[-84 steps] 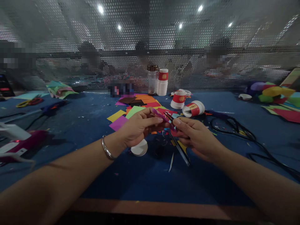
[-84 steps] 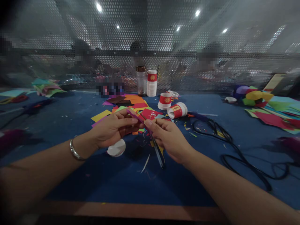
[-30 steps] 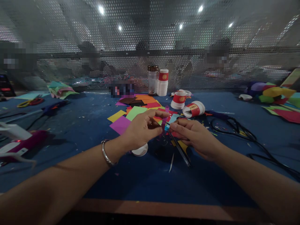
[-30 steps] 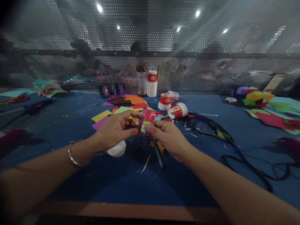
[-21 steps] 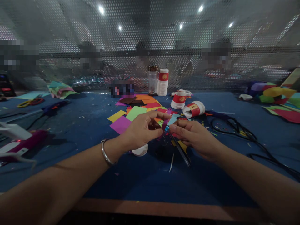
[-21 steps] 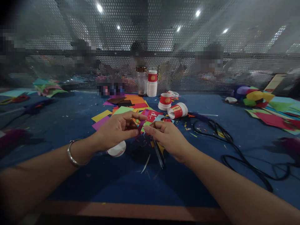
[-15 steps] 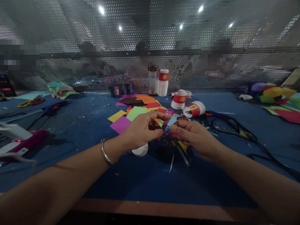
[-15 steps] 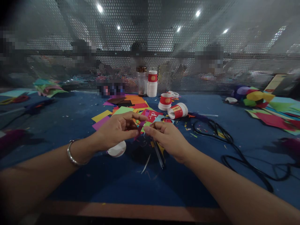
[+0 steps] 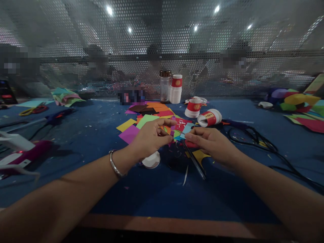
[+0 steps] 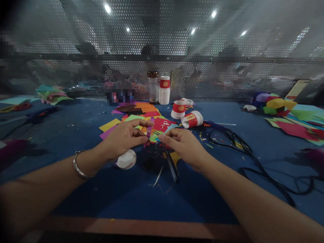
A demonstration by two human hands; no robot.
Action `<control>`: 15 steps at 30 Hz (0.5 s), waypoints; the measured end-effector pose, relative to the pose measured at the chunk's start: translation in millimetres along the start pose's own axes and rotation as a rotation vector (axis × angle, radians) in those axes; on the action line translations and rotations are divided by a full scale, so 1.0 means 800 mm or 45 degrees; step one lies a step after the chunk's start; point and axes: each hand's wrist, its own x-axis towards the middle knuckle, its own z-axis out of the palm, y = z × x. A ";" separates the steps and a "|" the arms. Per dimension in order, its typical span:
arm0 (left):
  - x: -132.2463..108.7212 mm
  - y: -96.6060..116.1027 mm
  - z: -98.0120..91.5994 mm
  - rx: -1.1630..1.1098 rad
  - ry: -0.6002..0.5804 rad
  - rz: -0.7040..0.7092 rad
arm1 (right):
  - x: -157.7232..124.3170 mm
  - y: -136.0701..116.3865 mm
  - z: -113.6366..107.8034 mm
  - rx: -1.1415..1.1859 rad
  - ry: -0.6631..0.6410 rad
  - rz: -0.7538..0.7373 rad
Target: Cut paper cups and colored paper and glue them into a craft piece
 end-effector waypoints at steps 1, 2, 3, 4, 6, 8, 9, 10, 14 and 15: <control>0.001 0.000 -0.001 0.047 0.010 -0.041 | 0.002 0.003 -0.004 -0.099 0.036 -0.019; 0.001 0.000 -0.003 0.100 0.002 -0.077 | 0.004 0.005 -0.008 -0.228 0.086 -0.050; 0.001 0.000 -0.003 0.152 -0.017 -0.105 | 0.006 0.008 -0.011 -0.377 0.128 -0.076; 0.001 -0.001 -0.004 0.201 -0.045 -0.123 | 0.008 0.010 -0.014 -0.529 0.162 -0.087; 0.001 -0.003 -0.003 0.288 -0.106 -0.128 | 0.011 0.014 -0.018 -0.776 0.206 -0.065; 0.000 -0.006 -0.002 0.359 -0.149 -0.084 | 0.013 0.017 -0.020 -0.947 0.227 -0.007; 0.000 -0.008 -0.001 0.392 -0.162 -0.052 | 0.013 0.018 -0.020 -1.018 0.233 0.016; 0.000 -0.010 -0.001 0.427 -0.172 -0.015 | 0.013 0.018 -0.020 -1.085 0.232 0.033; 0.000 -0.018 -0.001 0.587 -0.175 0.103 | 0.010 0.015 -0.017 -1.247 0.193 0.106; 0.001 -0.018 -0.001 0.627 -0.176 0.119 | 0.009 0.013 -0.016 -1.274 0.185 0.131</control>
